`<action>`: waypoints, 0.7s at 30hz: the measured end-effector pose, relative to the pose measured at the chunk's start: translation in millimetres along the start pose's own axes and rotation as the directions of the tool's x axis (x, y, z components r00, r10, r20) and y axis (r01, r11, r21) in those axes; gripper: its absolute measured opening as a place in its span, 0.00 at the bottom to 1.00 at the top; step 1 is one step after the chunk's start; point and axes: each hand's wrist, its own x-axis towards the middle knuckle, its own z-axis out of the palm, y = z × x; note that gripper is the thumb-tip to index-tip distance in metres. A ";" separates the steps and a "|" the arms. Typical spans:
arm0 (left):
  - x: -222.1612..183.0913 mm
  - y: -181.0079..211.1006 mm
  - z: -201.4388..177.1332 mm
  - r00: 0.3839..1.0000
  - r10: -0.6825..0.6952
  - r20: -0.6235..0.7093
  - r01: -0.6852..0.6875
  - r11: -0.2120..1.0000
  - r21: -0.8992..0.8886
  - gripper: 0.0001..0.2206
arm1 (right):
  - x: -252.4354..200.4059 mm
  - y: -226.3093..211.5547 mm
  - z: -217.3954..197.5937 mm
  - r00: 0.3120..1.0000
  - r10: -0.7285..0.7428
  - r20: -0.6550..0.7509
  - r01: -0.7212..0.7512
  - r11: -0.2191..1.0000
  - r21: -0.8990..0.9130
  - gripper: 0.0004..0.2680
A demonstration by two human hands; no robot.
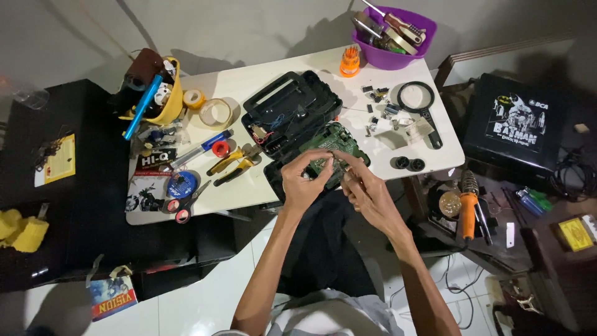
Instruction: The person is assembling an electronic device by fitting a circuit board into its plastic casing and adjusting internal components.
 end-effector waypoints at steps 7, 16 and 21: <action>-2.1 -0.6 0.0 0.999 -0.039 -0.009 0.040 0.999 0.023 0.07 | 1.3 22.9 -7.4 0.992 0.122 0.008 -0.122 0.992 0.026 0.12; -3.6 12.0 4.7 0.990 -0.130 -0.044 0.128 0.990 -0.050 0.06 | -1.1 46.8 -14.4 0.952 0.305 0.022 -0.306 0.950 0.060 0.16; 2.4 26.5 7.5 0.970 -0.241 -0.024 0.235 0.961 -0.147 0.07 | 3.6 41.7 -11.0 0.937 0.344 -0.053 -0.341 0.938 0.063 0.16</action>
